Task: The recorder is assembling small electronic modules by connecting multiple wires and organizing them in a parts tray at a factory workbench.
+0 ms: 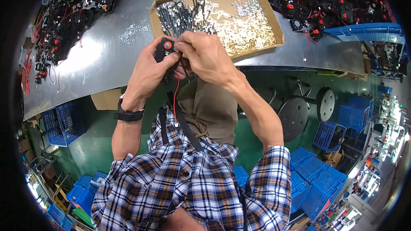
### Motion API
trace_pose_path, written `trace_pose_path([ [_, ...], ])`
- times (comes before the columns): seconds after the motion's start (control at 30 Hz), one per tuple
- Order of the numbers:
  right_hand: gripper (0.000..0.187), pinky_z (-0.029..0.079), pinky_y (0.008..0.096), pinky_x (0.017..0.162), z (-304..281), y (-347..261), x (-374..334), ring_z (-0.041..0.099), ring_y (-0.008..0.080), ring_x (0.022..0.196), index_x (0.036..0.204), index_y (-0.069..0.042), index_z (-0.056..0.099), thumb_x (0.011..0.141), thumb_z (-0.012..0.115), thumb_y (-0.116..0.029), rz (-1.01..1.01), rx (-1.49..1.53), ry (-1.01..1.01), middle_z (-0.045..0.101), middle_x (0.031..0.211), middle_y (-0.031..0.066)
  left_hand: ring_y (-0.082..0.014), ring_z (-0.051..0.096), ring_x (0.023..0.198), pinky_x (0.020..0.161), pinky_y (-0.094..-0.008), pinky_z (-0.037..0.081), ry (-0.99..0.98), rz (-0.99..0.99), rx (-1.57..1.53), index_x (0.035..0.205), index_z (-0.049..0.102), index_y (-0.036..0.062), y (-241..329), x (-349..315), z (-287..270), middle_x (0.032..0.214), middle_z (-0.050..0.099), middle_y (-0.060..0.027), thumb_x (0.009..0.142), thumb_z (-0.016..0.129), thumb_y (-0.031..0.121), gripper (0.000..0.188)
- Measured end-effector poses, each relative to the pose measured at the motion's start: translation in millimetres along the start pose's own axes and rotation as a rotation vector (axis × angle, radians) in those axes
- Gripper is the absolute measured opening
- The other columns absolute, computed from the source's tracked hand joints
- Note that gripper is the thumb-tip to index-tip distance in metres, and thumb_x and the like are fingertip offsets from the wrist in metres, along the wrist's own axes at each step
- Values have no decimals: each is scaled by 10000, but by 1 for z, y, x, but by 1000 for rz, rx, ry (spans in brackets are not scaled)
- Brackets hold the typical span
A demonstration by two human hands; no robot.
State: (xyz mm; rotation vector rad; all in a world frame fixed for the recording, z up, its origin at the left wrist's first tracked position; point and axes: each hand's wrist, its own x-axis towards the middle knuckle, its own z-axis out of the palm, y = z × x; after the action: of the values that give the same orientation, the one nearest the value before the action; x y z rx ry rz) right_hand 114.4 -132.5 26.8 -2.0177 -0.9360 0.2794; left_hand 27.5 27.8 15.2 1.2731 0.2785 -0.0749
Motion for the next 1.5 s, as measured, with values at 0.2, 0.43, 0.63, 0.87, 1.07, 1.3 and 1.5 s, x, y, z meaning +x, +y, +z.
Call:
trace_pose_path([
  [0.2, 112, 535, 340, 644, 3, 6, 2, 689, 259, 722, 1004, 12, 707, 958, 654, -75, -24, 5, 39, 694, 787, 133, -154, 701, 689, 633, -301, 622, 12, 0, 36, 1102, 581, -29, 0, 0, -1, 840, 659, -65, 937, 607, 25, 175],
  [0.43, 140, 448, 538, 1028, 8, 14, -6, 655, 274, 783, 1038, -39, 689, 901, 712, -55, -431, -397, 134, 655, 827, 80, -120, 674, 752, 665, -285, 599, 27, 53, 101, 1088, 611, -29, -12, 5, -7, 853, 670, -55, 909, 620, 37, 191],
  [0.63, 214, 459, 516, 1033, -3, 20, -1, 659, 275, 836, 1056, -23, 679, 851, 737, -39, -547, -448, 54, 650, 819, 84, -99, 645, 780, 702, -282, 565, 29, 62, 133, 1057, 632, -20, -9, 3, -3, 867, 680, -52, 890, 637, 61, 186],
  [0.87, 258, 453, 507, 1068, -17, 9, 3, 664, 296, 923, 1108, 4, 662, 861, 716, -51, -543, -492, -98, 671, 900, 139, -97, 642, 788, 719, -280, 546, 13, 13, 172, 1055, 636, -3, -1, 3, -1, 861, 677, -46, 895, 659, 106, 195],
  [1.07, 278, 455, 493, 1080, -20, 7, 8, 666, 298, 950, 1102, 26, 650, 837, 668, -53, -610, -529, -170, 663, 902, 150, -93, 632, 794, 729, -282, 540, 19, 97, 252, 1069, 628, -8, -8, 6, -8, 851, 673, -41, 897, 667, 116, 216],
  [1.3, 128, 479, 471, 1035, -17, 6, 2, 641, 245, 776, 915, -6, 627, 857, 695, -97, -599, -696, -112, 636, 742, 100, -114, 648, 756, 703, -287, 559, 32, 185, 317, 1076, 607, -19, -8, 5, -3, 900, 667, -62, 879, 619, 64, 215],
  [1.5, 171, 527, 483, 935, -4, 13, 2, 639, 253, 678, 868, -73, 641, 880, 758, -197, -493, -608, 8, 610, 649, 71, -113, 652, 826, 714, -284, 573, -39, 29, 141, 1102, 595, -12, 9, -3, 3, 922, 650, -63, 881, 609, 22, 224],
])
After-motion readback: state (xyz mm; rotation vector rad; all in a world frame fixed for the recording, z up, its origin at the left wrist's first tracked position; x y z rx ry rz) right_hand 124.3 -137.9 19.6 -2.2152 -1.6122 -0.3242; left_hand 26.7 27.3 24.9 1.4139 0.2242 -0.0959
